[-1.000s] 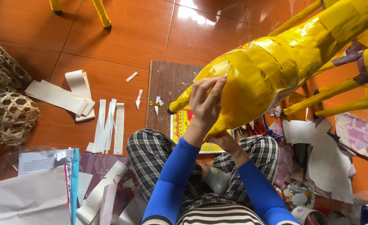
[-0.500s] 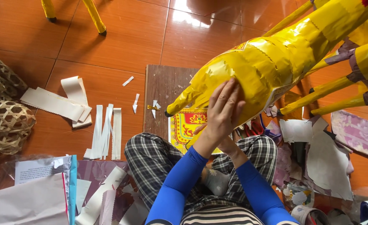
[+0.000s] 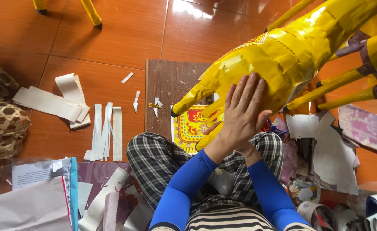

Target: Assembling and decorating ceremonial paper horses using paper strips, decorative cutouts, and adhesive.

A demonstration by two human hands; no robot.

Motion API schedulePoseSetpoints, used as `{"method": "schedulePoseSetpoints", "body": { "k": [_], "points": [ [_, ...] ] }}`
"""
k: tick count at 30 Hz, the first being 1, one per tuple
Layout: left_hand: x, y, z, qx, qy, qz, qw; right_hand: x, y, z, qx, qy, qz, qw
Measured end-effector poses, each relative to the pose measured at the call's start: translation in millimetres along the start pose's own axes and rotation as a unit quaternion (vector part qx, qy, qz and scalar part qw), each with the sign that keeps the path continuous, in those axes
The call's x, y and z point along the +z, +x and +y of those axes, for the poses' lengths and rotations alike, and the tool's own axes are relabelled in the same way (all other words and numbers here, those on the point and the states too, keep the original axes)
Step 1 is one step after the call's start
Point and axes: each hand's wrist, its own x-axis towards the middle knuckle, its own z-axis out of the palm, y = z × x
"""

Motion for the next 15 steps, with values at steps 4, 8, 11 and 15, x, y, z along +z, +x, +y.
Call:
{"method": "schedulePoseSetpoints", "body": {
  "k": [4, 8, 11, 15],
  "points": [
    [-2.2, 3.2, 0.4, 0.019, 0.054, -0.011, 0.998, 10.0, -0.3, -14.0, -0.038, -0.171, -0.020, 0.984],
    [-14.3, 6.2, -12.3, 0.023, -0.088, 0.007, 0.996, -2.1, -3.6, -6.1, -0.032, -0.204, -0.006, 0.978],
    [-30.4, 0.9, -33.5, -0.011, -0.269, 0.074, 0.960, -34.7, -7.7, 14.1, 0.042, -0.246, 0.015, 0.968],
    [-31.9, -30.9, -77.9, -0.139, -0.285, 0.127, 0.940, 9.1, -1.4, -11.7, 0.046, -0.248, -0.001, 0.968]
  ]
}}
